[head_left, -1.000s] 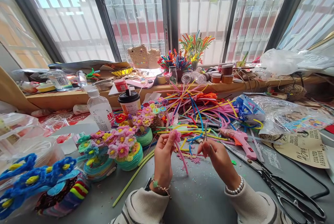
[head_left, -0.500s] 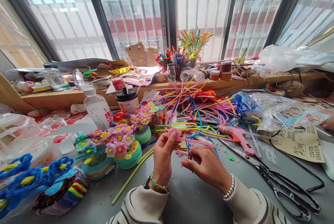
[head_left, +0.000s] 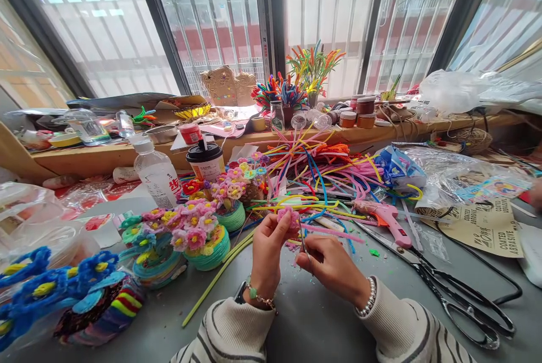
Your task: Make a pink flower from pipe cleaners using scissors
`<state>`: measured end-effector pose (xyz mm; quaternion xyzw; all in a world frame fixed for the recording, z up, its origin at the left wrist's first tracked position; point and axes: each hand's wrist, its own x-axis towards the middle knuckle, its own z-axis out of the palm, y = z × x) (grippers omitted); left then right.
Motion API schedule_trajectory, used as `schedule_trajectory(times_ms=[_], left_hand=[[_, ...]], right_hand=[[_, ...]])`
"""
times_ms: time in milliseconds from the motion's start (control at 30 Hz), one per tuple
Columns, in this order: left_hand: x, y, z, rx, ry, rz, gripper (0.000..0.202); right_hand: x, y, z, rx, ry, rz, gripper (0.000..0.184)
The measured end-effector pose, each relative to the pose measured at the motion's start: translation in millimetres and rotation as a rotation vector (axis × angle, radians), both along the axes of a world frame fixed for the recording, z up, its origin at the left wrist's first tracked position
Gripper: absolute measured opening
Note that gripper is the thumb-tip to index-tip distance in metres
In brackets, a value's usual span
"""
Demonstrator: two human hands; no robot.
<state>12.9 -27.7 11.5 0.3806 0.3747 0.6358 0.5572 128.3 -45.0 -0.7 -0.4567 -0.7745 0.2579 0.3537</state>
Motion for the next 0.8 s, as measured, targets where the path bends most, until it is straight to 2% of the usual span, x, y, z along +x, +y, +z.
schedule_trajectory(times_ms=[367,800], left_hand=[[0,0,-0.1,0.024,0.003,-0.015,0.017],[-1,3,0.0,0.011,-0.06,-0.021,0.017]], right_hand=[[-7,-2,-5.2,0.009,0.113,-0.012,0.061],[-12,-2,-11.5,0.007,0.251,-0.091,0.048]])
